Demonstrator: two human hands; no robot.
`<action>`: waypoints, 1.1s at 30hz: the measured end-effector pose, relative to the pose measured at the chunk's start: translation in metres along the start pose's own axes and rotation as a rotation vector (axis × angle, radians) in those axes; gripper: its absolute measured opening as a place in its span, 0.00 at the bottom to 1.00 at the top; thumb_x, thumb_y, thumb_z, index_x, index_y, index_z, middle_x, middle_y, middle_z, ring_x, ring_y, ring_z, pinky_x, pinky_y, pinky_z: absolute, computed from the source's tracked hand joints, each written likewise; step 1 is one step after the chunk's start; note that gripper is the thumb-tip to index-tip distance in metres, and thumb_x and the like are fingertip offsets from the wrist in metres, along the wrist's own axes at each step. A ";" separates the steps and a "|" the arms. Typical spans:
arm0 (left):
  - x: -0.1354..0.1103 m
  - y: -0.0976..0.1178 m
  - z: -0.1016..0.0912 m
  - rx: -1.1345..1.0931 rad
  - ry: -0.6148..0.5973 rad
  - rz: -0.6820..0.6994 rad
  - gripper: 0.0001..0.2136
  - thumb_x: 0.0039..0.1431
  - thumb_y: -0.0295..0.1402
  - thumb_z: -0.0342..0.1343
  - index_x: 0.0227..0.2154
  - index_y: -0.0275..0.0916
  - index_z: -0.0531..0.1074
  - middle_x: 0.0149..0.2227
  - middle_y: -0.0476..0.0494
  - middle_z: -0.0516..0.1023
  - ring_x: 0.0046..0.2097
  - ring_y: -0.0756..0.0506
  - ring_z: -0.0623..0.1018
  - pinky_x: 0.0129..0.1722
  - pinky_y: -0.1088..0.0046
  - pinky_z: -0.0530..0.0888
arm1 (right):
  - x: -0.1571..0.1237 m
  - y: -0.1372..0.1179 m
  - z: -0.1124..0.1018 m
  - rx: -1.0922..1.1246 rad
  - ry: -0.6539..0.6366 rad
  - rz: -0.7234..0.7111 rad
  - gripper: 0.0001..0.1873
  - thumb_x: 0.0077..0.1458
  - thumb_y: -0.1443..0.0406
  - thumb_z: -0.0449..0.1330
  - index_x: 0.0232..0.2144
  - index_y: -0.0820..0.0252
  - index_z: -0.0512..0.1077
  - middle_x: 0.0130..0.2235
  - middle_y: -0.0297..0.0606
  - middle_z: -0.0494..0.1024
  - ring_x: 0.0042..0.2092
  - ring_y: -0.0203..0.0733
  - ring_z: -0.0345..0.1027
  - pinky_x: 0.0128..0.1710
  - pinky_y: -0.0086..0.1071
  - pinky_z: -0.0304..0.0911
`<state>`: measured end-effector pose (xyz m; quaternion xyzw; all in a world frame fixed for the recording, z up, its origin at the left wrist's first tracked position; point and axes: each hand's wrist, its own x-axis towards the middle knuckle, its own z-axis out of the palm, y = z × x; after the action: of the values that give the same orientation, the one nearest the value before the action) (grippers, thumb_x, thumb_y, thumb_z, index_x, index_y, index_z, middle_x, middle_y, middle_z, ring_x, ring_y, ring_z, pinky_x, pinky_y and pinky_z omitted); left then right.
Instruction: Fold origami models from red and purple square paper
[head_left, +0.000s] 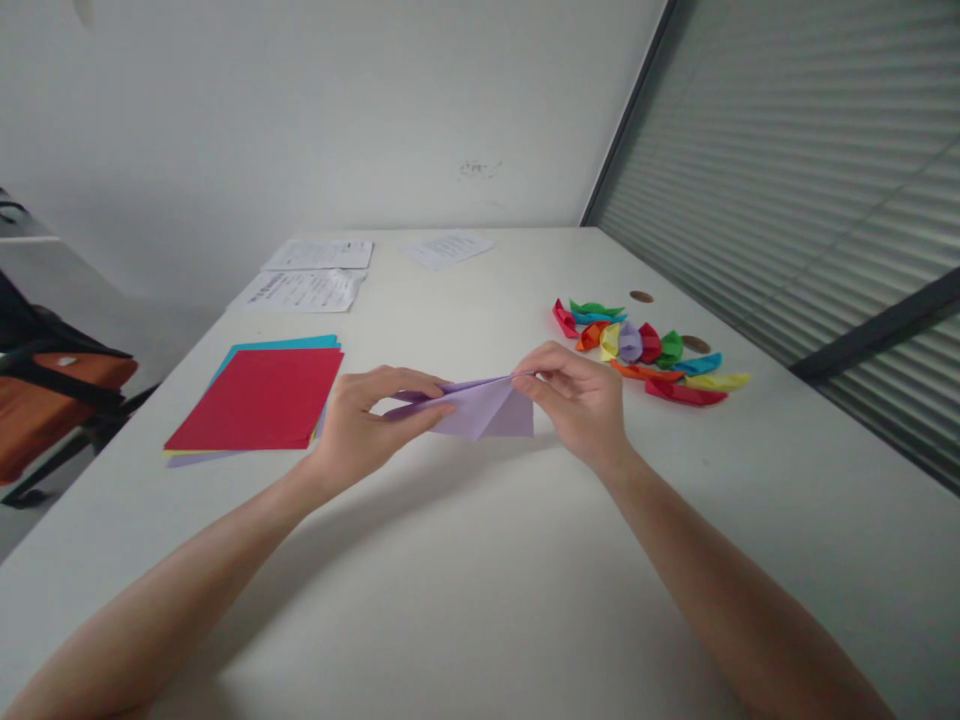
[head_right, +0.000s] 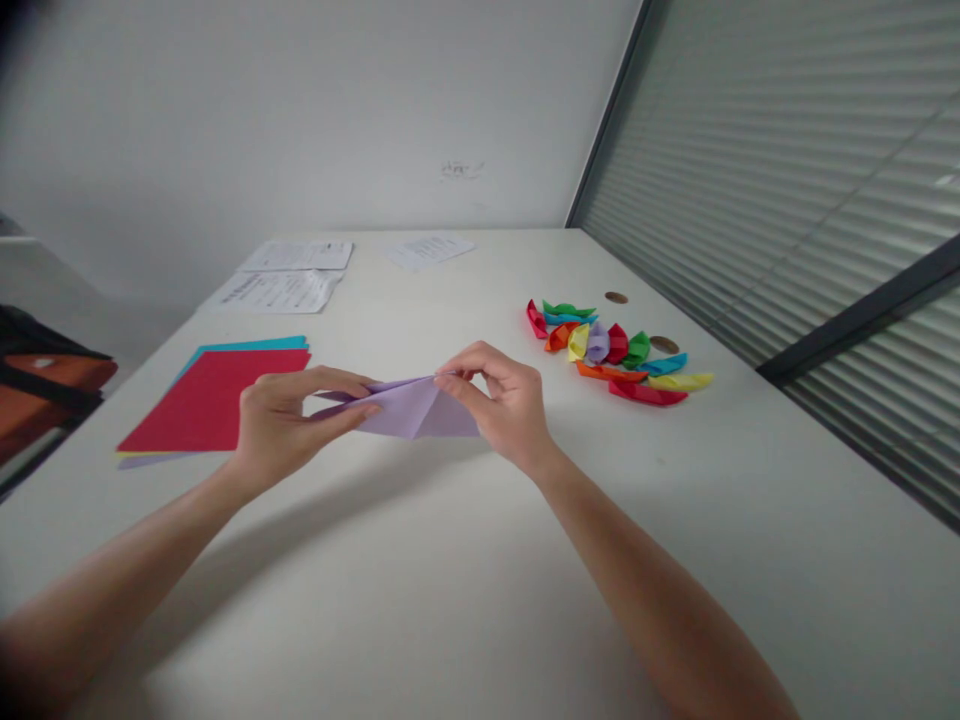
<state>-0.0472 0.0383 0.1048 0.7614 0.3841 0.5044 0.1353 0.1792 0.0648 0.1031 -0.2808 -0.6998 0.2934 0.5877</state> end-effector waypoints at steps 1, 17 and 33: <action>0.000 0.000 0.000 0.008 0.004 -0.010 0.04 0.52 0.33 0.65 0.31 0.39 0.79 0.33 0.47 0.83 0.34 0.48 0.81 0.34 0.76 0.78 | 0.000 0.001 -0.001 -0.009 0.003 0.008 0.06 0.53 0.61 0.66 0.27 0.56 0.75 0.28 0.35 0.76 0.31 0.37 0.68 0.32 0.34 0.66; 0.001 -0.002 0.000 0.009 -0.014 -0.013 0.03 0.56 0.31 0.62 0.29 0.39 0.79 0.32 0.46 0.83 0.33 0.49 0.80 0.29 0.78 0.76 | 0.004 0.010 -0.018 -0.135 -0.103 -0.060 0.03 0.53 0.63 0.65 0.29 0.54 0.76 0.30 0.35 0.77 0.33 0.40 0.70 0.34 0.37 0.65; -0.002 -0.010 0.008 0.096 -0.027 0.192 0.03 0.58 0.28 0.59 0.31 0.39 0.77 0.32 0.46 0.83 0.33 0.49 0.79 0.33 0.74 0.75 | 0.003 -0.007 -0.013 -0.498 -0.331 -0.208 0.06 0.57 0.62 0.62 0.38 0.56 0.75 0.37 0.39 0.80 0.39 0.42 0.71 0.41 0.38 0.63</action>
<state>-0.0447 0.0452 0.0942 0.8070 0.3311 0.4859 0.0549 0.1908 0.0634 0.1118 -0.2913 -0.8613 0.0932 0.4058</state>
